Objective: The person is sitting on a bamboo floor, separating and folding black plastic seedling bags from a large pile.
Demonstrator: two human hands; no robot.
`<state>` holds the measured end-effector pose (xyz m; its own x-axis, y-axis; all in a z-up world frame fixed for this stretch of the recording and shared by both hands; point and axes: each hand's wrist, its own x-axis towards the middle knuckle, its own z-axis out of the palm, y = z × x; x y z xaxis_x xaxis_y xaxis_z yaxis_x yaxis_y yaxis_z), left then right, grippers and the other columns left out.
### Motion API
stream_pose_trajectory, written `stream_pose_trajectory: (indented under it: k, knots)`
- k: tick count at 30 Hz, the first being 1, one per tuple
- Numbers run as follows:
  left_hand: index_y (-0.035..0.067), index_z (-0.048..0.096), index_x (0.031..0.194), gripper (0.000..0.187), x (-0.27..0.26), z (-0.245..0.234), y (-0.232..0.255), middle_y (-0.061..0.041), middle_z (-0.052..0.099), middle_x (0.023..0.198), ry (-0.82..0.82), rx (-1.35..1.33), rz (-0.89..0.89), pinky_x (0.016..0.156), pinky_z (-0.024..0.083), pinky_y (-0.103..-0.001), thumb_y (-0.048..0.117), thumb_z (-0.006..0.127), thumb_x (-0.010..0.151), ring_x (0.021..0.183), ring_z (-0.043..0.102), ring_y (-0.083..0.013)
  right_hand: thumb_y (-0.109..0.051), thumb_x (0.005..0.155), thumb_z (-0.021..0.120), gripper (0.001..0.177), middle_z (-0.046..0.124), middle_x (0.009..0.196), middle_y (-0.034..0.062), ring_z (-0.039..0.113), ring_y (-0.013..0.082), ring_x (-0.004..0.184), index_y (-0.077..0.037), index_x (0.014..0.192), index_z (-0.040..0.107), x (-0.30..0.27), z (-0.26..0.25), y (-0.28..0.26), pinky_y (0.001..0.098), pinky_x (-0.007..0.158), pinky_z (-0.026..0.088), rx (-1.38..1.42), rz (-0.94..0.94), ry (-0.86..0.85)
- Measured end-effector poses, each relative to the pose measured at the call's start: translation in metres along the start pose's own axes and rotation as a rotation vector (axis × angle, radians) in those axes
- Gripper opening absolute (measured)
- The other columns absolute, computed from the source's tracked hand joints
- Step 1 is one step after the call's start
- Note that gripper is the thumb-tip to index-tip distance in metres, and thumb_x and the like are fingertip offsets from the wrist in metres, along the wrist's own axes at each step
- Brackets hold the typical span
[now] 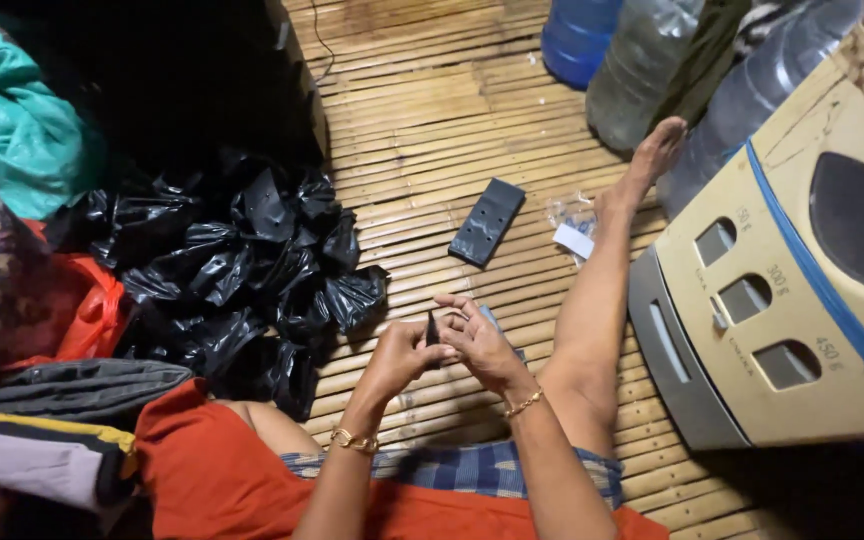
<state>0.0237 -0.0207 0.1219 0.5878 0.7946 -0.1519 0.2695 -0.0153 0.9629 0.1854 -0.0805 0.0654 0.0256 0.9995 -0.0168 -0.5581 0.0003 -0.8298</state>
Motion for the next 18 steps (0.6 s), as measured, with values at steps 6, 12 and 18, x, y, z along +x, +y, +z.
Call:
stream_pose_trajectory:
  k: [6,12,18]
  knots:
    - [0.003,0.055,0.058,0.036,0.003,0.001,-0.011,-0.008,0.051,0.046,-0.051,0.124,0.025,0.047,0.039,-0.030,0.013,0.088,0.070,0.047,0.049,-0.0170,0.004,0.090,0.069,0.055,0.059,0.085,0.0082,0.051,0.0059,0.058,-0.001,0.140,0.047,-0.007,0.032,-0.026,0.0159,0.054,0.047,0.083,-0.008,-0.035]
    - [0.008,0.056,0.065,0.033,0.004,0.007,0.002,0.001,0.048,0.050,-0.083,-0.243,-0.052,0.040,0.035,-0.021,0.016,0.084,0.080,0.043,0.047,-0.0089,0.002,0.094,0.064,0.049,0.055,0.079,0.0021,0.050,0.0024,0.056,-0.001,0.138,0.046,0.007,0.007,-0.005,0.0116,0.051,0.044,0.099,-0.061,0.053]
    - [0.008,0.060,0.080,0.037,0.016,0.010,-0.029,-0.004,0.043,0.046,-0.058,-0.639,-0.223,0.034,0.043,-0.024,0.038,0.073,0.097,0.034,0.049,-0.0127,-0.006,0.092,0.070,0.052,0.071,0.096,0.0144,0.070,0.0197,0.087,-0.002,0.137,0.045,0.017,-0.008,0.016,0.0348,0.084,0.060,0.125,-0.151,0.050]
